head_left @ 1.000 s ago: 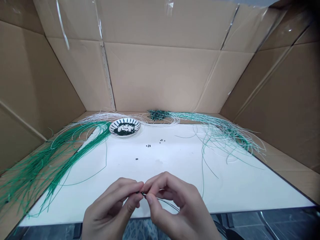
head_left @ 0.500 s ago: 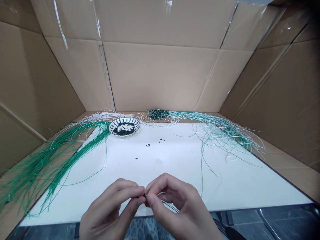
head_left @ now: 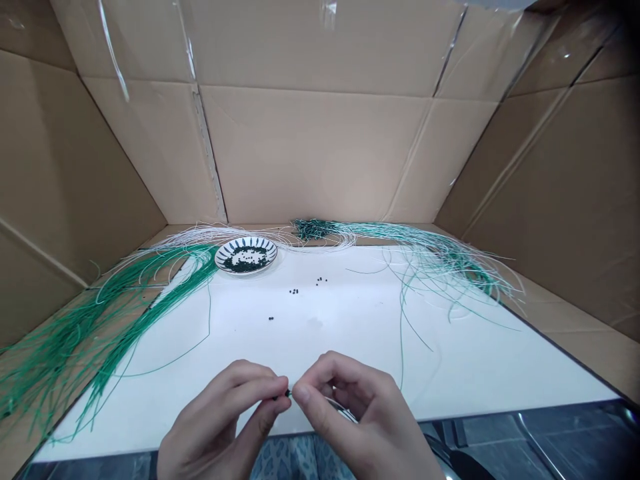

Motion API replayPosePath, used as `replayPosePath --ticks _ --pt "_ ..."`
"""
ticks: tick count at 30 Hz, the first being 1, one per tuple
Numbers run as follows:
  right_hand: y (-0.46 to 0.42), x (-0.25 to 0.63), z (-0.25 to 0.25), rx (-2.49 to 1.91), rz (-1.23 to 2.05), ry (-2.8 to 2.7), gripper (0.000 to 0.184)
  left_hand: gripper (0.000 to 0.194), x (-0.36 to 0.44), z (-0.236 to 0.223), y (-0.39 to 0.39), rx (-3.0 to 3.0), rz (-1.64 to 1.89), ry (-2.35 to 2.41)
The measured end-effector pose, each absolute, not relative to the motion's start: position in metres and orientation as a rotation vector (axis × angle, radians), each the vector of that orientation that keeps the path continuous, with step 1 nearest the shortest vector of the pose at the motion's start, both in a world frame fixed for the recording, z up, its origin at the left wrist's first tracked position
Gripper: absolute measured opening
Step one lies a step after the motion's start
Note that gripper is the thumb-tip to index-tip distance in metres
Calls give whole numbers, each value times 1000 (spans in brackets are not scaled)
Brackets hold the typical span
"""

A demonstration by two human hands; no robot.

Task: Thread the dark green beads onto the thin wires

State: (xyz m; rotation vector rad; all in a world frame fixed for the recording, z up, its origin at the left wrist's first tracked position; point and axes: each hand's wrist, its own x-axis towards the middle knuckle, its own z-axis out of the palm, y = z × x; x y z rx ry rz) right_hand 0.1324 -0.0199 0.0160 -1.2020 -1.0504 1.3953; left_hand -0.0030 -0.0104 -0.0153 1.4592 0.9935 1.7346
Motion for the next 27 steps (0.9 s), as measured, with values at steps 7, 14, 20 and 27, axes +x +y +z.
replayPosePath --ticks 7,14,20,27 --pt "-20 133 13 -1206 1399 -1012 20 10 -5 -19 -9 1562 1712 955" --pt "-19 132 7 -1144 1434 -960 20 10 -3 -20 -8 1524 1716 995" --pt "-13 133 -4 -1060 1516 -912 30 5 -2 -18 -4 1372 1613 1055" --pt "1 135 -20 -1044 1514 -950 30 8 -8 -25 6 1427 1483 1041"
